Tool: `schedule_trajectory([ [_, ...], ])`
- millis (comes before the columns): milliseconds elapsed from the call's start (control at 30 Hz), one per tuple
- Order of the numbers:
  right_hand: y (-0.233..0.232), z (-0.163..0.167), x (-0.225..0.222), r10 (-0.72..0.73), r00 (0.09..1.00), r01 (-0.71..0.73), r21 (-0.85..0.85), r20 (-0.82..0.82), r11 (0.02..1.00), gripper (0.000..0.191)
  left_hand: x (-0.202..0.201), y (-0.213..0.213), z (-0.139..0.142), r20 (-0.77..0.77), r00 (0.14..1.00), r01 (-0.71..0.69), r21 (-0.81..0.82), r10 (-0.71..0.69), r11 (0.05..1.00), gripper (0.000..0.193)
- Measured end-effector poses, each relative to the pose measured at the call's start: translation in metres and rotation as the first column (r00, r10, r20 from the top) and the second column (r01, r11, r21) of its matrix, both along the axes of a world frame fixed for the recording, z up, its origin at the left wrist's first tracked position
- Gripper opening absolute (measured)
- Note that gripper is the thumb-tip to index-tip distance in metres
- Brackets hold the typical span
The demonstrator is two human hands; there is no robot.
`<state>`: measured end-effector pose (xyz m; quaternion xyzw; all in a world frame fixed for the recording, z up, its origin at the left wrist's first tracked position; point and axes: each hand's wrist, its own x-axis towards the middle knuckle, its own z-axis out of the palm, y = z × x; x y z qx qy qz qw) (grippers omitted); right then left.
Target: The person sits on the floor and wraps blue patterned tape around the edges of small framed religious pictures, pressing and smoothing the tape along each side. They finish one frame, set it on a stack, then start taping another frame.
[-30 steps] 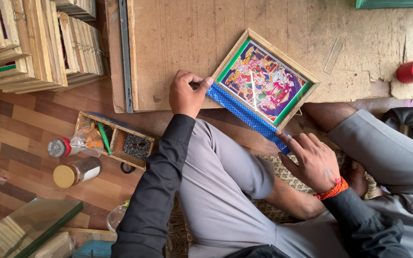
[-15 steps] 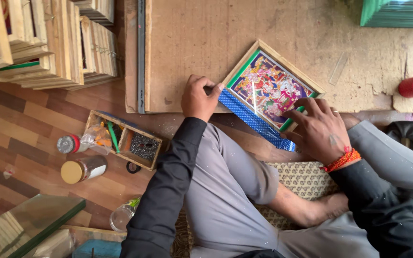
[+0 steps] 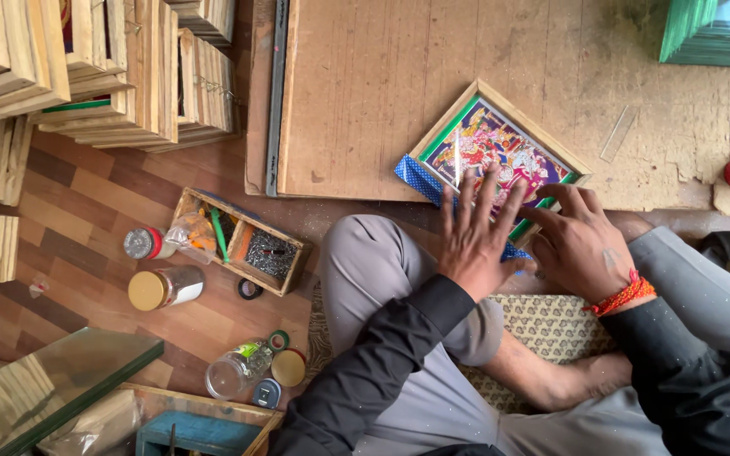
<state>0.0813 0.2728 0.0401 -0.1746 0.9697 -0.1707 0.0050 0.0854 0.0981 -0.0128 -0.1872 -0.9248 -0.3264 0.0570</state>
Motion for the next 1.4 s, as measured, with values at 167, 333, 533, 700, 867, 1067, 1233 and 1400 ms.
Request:
schedule_trajectory([
  [167, 0.006, 0.002, 0.005, -0.021, 0.999, 0.023, -0.085, 0.034, 0.996, 0.045, -0.045, -0.029, -0.012, -0.122, 0.971, -0.208, -0.02, 0.204, 0.978, 0.084],
  [333, 0.006, -0.003, 0.006, -0.036, 0.999, 0.034, -0.148, -0.009, 0.988, 0.043, -0.109, -0.074, -0.024, 0.021, 0.969, -0.247, -0.032, 0.247, 0.969, 0.041],
  [533, 0.014, -0.005, 0.009, -0.068, 0.998, 0.066, -0.211, -0.002, 0.975, 0.042, -0.103, -0.079, -0.013, 0.107, 0.963, -0.257, 0.072, 0.249, 0.964, 0.024],
  [700, 0.024, -0.001, 0.011, -0.063, 0.998, 0.066, -0.207, 0.019, 0.976, 0.037, -0.061, -0.084, -0.001, 0.283, 0.933, -0.267, 0.129, 0.223, 0.955, 0.026],
  [867, 0.03, 0.004, 0.012, -0.065, 0.994, 0.079, -0.165, 0.085, 0.983, 0.036, -0.036, -0.082, 0.012, 0.436, 0.887, -0.238, 0.145, 0.154, 0.96, 0.045],
  [1067, 0.028, 0.004, 0.01, -0.042, 0.998, 0.048, -0.115, 0.052, 0.992, 0.037, -0.038, -0.089, 0.02, 0.172, 0.978, 0.111, 0.036, -0.115, 0.993, 0.053],
  [1233, 0.03, 0.003, 0.011, -0.036, 0.994, 0.047, -0.111, 0.1, 0.993, 0.039, -0.045, -0.095, 0.016, 0.227, 0.953, 0.19, 0.06, -0.199, 0.98, 0.059],
  [1400, 0.031, 0.0, 0.012, -0.019, 0.997, 0.027, -0.108, 0.075, 0.994, 0.04, -0.049, -0.104, 0.013, 0.233, 0.936, 0.248, 0.088, -0.262, 0.965, 0.061],
])
